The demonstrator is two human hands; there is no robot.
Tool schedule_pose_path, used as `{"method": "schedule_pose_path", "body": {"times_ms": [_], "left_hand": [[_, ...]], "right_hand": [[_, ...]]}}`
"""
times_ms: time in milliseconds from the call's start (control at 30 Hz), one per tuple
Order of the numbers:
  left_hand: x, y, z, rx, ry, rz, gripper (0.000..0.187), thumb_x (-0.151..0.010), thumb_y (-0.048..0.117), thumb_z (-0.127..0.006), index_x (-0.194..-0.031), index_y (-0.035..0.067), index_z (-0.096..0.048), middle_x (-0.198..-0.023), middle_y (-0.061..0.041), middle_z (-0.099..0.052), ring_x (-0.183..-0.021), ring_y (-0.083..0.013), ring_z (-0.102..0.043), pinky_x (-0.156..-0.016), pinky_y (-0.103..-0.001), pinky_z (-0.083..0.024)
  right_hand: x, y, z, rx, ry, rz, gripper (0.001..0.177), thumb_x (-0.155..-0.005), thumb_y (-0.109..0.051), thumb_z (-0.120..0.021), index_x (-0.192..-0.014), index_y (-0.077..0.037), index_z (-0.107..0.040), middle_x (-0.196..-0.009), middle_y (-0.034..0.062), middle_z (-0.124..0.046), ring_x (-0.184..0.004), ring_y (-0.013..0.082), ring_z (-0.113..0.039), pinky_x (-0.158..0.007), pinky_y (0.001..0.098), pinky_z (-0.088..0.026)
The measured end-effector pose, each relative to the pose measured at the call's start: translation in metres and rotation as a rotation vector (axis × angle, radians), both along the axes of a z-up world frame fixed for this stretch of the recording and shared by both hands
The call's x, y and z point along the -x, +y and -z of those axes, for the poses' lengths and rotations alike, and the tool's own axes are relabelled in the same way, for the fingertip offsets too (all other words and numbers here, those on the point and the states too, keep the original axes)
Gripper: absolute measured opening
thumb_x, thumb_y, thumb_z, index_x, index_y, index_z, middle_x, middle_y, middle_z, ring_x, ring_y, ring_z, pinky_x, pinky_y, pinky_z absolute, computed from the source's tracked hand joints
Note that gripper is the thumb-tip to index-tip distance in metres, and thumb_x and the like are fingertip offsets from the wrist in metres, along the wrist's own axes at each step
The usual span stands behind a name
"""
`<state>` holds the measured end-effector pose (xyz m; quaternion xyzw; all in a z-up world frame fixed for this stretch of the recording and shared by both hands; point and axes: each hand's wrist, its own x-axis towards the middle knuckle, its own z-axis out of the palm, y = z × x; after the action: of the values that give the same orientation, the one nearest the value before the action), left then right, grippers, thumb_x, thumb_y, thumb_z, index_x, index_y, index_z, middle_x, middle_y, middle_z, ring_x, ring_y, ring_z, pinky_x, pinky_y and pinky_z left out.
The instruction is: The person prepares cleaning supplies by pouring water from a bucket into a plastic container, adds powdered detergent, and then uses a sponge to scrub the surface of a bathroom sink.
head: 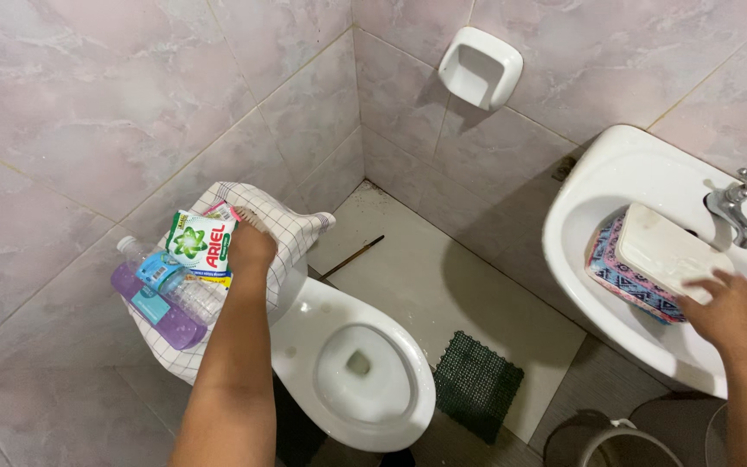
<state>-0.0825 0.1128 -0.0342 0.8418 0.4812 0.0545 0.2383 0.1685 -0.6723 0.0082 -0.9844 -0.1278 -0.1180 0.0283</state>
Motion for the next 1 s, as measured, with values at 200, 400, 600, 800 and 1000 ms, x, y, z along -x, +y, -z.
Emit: {"method": "schedule_pose_path", "body": {"times_ms": [200,400,600,800,1000], "left_hand": [[-0.009,0.005,0.015,-0.026,-0.026,-0.046,0.055,-0.092,0.021,-0.064,-0.136,-0.009,-0.049,-0.116,-0.033,-0.068,-0.110,-0.0451,-0.067,-0.097,-0.048,-0.052],[-0.009,0.000,0.017,0.015,-0.063,-0.081,0.059,-0.090,0.021,-0.067,-0.138,-0.006,-0.047,-0.117,-0.032,-0.068,-0.111,-0.0450,-0.066,-0.099,-0.048,-0.051],[0.001,-0.008,0.010,0.062,-0.140,-0.101,0.063,-0.081,0.026,-0.079,-0.130,-0.004,-0.051,-0.118,-0.031,-0.065,-0.110,-0.0450,-0.064,-0.096,-0.048,-0.050],[0.002,0.000,0.050,0.058,-0.278,-0.151,0.030,-0.084,0.013,-0.072,-0.113,0.006,-0.066,-0.107,-0.024,-0.072,-0.105,-0.0416,-0.068,-0.093,-0.049,-0.052],[0.003,0.012,0.094,0.029,-0.483,-0.191,0.023,-0.076,0.005,-0.074,-0.098,0.009,-0.070,-0.098,-0.020,-0.073,-0.095,-0.0379,-0.071,-0.087,-0.045,-0.055]], "right_hand": [[-0.017,0.140,-0.038,-0.322,0.033,-0.351,0.038,-0.085,-0.016,-0.075,-0.122,-0.006,-0.074,-0.147,0.0223,-0.057,-0.141,0.0412,-0.047,-0.119,0.0489,-0.038],[0.029,0.348,-0.072,-0.155,0.129,-0.827,0.038,-0.082,-0.023,-0.077,-0.116,-0.007,-0.071,-0.136,0.0188,-0.060,-0.130,0.0374,-0.053,-0.109,0.0483,-0.044],[0.064,0.478,-0.074,-0.071,0.237,-0.952,0.036,-0.088,-0.025,-0.074,-0.119,-0.008,-0.070,-0.133,0.0143,-0.062,-0.125,0.0355,-0.056,-0.106,0.0474,-0.045],[0.084,0.552,-0.054,-0.042,0.305,-1.002,0.036,-0.090,-0.027,-0.072,-0.121,-0.009,-0.069,-0.132,0.0145,-0.062,-0.124,0.0346,-0.056,-0.102,0.0483,-0.046],[0.117,0.609,-0.036,-0.067,0.442,-1.006,0.037,-0.091,-0.029,-0.070,-0.124,-0.010,-0.068,-0.124,0.0146,-0.066,-0.111,0.0329,-0.066,-0.096,0.0448,-0.052]]}}
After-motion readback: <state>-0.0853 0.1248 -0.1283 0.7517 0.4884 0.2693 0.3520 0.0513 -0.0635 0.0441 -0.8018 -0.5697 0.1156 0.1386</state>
